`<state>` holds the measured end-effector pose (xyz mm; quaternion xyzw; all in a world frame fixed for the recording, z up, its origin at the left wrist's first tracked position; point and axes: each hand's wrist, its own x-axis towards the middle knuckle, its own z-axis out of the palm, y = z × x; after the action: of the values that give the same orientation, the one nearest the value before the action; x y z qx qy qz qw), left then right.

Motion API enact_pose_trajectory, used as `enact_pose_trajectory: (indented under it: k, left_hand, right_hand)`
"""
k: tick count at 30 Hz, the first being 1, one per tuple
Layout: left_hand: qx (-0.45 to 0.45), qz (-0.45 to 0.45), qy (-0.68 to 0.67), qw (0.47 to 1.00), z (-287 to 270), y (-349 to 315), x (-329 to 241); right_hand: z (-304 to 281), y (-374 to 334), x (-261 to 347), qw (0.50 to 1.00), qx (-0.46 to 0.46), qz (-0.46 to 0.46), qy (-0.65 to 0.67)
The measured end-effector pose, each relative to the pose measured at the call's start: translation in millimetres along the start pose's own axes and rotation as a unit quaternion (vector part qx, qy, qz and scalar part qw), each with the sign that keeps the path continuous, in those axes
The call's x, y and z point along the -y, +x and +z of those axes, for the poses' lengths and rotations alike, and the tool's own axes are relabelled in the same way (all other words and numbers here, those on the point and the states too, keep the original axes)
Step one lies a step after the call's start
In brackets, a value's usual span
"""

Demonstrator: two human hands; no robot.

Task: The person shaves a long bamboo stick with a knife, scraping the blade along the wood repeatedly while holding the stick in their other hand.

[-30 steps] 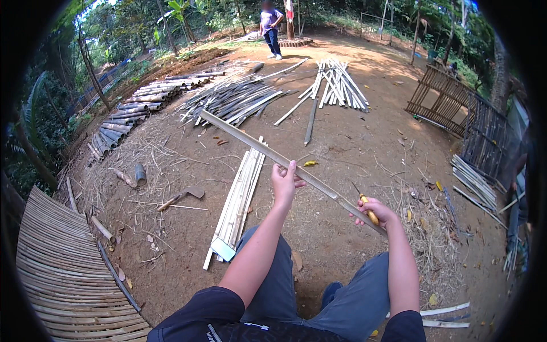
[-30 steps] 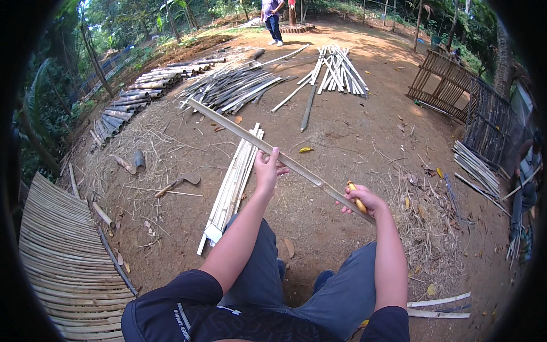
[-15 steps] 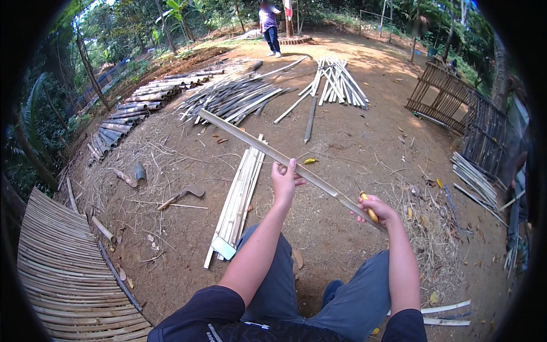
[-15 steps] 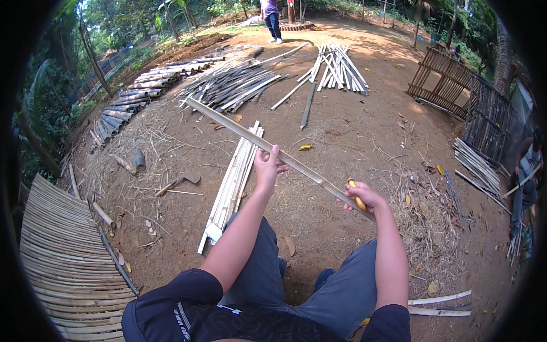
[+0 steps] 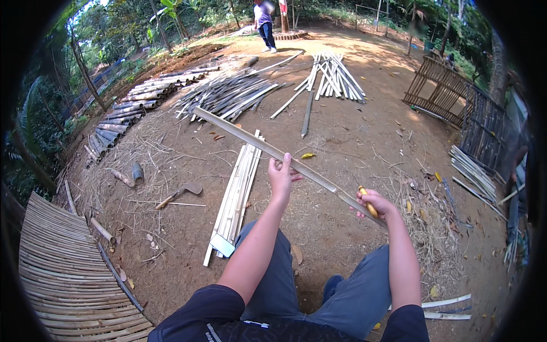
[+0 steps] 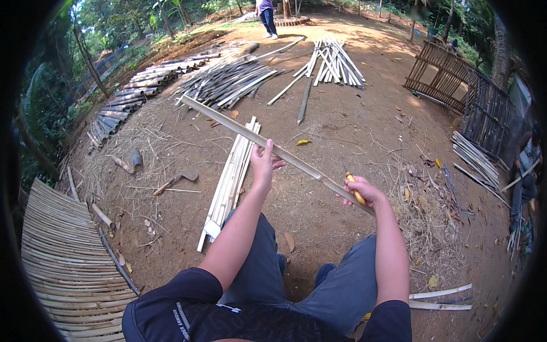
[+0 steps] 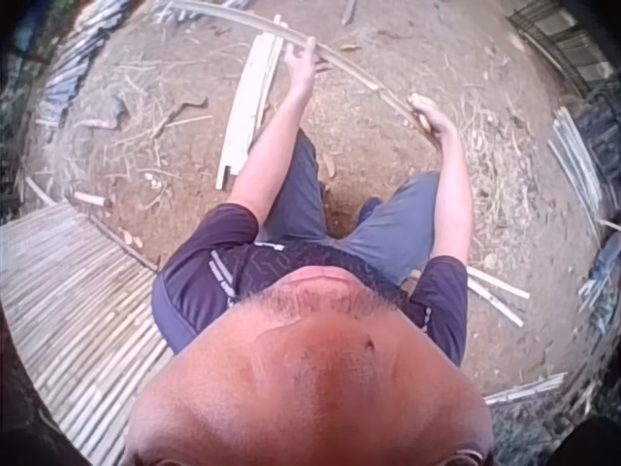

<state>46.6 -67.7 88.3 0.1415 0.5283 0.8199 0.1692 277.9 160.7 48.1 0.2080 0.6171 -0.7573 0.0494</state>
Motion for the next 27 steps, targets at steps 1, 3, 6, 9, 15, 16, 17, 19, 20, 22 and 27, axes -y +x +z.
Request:
enact_pose_trajectory:
  k: [1,3,6,9,15,16,17,19,20,22,27]
  left_hand:
    - [0.003,-0.001,0.002,1.000,2.6,0.1,-0.1]
    - [0.004,-0.012,0.020,1.000,9.1,0.7,-2.0]
    - [-0.023,0.001,0.047,0.999,12.6,-1.9,5.4]
    - [-0.026,0.010,0.037,0.999,-4.3,0.3,4.3]
    - [-0.005,-0.009,0.072,0.997,12.9,-6.6,5.4]
    - [-0.007,-0.004,0.084,0.996,11.1,-6.4,4.5]
    - [-0.009,0.001,0.096,0.995,9.5,-6.0,3.5]
    - [-0.008,0.002,0.086,0.996,13.5,-8.6,7.8]
    - [-0.004,0.005,0.081,0.997,13.4,-10.4,8.8]
    - [-0.004,0.014,0.076,0.997,7.9,-6.7,4.6]
    - [-0.006,0.011,0.089,0.996,8.0,-4.3,7.9]
  right_hand:
    - [-0.1,-2.2,-0.2,1.000,-0.009,-0.003,0.005]
    - [-5.3,-4.1,3.1,1.000,0.000,0.002,0.005]
    - [-16.6,-3.9,-3.4,1.000,0.011,-0.017,-0.007]
    - [0.8,2.7,2.3,1.000,-0.006,-0.008,-0.013]
    - [-7.8,-17.0,-0.7,1.000,-0.018,-0.004,-0.014]
    - [-4.7,-18.5,0.9,1.000,-0.024,-0.004,-0.018]
    - [-1.7,-19.0,3.0,0.999,-0.030,-0.004,-0.023]
    - [-7.3,-20.9,-3.6,0.999,-0.034,0.003,-0.017]
    - [-9.3,-19.0,-7.3,0.999,-0.034,0.003,-0.014]
    - [-4.7,-14.7,-4.3,0.999,-0.032,-0.001,-0.013]
    - [-7.7,-19.8,-2.5,0.999,-0.020,0.001,-0.025]
